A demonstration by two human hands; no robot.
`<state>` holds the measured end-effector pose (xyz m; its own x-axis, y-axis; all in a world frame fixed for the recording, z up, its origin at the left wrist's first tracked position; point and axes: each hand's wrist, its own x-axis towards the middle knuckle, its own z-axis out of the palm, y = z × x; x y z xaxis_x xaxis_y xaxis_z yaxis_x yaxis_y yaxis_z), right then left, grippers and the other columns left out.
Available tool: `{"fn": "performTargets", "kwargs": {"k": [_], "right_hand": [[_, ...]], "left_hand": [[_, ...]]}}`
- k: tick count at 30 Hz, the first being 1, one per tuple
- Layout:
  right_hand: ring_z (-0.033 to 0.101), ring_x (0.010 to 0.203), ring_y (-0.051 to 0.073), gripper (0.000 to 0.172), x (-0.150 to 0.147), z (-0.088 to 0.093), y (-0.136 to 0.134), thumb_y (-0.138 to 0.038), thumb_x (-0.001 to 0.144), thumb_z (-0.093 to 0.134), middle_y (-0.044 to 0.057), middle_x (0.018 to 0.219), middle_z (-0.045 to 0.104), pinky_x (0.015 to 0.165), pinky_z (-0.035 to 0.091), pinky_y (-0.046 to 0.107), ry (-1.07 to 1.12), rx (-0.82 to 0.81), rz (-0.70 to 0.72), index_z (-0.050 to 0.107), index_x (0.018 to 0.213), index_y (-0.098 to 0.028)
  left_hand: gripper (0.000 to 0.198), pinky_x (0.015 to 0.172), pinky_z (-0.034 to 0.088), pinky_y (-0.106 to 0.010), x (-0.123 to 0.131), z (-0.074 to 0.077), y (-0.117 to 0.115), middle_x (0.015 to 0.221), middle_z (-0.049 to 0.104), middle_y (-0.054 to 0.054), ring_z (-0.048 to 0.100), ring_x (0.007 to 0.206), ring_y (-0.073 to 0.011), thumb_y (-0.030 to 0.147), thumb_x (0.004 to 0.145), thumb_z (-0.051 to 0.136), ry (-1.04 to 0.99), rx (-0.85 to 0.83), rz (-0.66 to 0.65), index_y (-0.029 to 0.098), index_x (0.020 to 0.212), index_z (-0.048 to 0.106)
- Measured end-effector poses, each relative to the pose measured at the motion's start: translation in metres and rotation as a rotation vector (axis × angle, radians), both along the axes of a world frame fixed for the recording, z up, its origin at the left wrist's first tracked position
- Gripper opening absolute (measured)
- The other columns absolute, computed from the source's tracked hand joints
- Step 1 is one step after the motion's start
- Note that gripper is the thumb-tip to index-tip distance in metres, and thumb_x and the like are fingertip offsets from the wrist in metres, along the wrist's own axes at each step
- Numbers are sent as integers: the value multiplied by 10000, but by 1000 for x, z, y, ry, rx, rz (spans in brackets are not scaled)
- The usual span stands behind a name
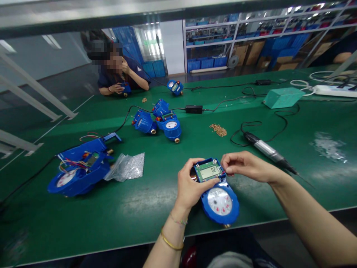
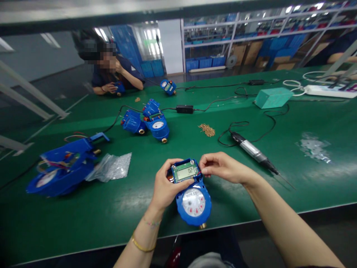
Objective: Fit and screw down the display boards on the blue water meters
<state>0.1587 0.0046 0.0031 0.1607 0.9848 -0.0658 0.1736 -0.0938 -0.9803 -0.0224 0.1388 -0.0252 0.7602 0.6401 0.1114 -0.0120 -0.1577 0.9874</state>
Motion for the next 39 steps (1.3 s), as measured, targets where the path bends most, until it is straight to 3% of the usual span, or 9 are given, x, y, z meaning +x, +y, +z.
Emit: {"fn": "performTargets", "kwargs": {"k": [4,6,11,16,23,27,33,36,39], "right_hand": [[549,870,165,135,-16,-1,-3,-242,918,638,45,942,579,750,450,271,-262,156,-120,637,795,-187],[563,866,163,116,-25,-5,-5,-198,933,600,39,932,583,739,455,272,-398,233,-200,645,825,-197],[621,817,153,103,-52,-16,-8,-146,934,614,19,856,645,735,480,273,-586,308,-445,678,877,-203],[671,947,176,122,-72,-21,-6,-112,928,605,55,1026,712,840,524,304,-703,373,-612,695,956,-190],[604,1079,272,142,-71,-22,-6,-159,893,610,95,1113,645,894,522,463,-679,288,-657,738,872,-217],[562,1137,293,154,-72,-23,-9,-162,900,610,111,1192,637,904,521,503,-778,282,-681,754,894,-216],[472,1294,298,284,-89,-24,-12,-149,980,464,165,1439,525,1023,481,543,-979,270,-672,724,1094,-138],[407,1368,312,367,-97,-22,-11,-186,1006,410,195,1547,403,1084,451,544,-1065,232,-612,655,1243,-48],[431,1368,335,447,-100,-19,-11,-259,1028,363,207,1565,375,1087,462,542,-1117,168,-543,620,1287,-1]], "left_hand": [[524,798,534,-262,0,-2,2,997,738,-16,691,898,-185,244,561,916,-24,-28,9,196,1024,675],[525,801,536,-261,-1,-2,3,1000,739,-18,691,898,-183,239,564,913,-34,-40,12,194,1029,674],[527,803,540,-265,-2,-2,2,1005,739,-24,694,909,-189,247,568,908,-34,-48,15,189,1034,672],[531,793,540,-263,-2,-5,2,990,738,-19,693,890,-184,267,581,906,-20,-27,19,193,1049,667],[535,785,543,-268,0,-5,3,989,735,-17,698,892,-190,266,580,908,-28,-25,22,198,1053,666],[533,800,549,-300,2,-4,0,1004,735,-28,699,903,-208,270,596,903,-17,15,13,206,1068,664],[506,1025,478,-405,0,-6,-4,1175,685,-76,630,1150,-263,251,592,910,-66,176,96,208,1042,682],[505,950,513,-381,-2,-7,-4,1104,710,-65,669,1049,-244,247,620,893,-30,104,67,203,1071,672],[499,904,526,-363,-4,-7,-3,1069,720,-60,680,1000,-234,245,632,884,11,80,59,196,1080,672]]}}
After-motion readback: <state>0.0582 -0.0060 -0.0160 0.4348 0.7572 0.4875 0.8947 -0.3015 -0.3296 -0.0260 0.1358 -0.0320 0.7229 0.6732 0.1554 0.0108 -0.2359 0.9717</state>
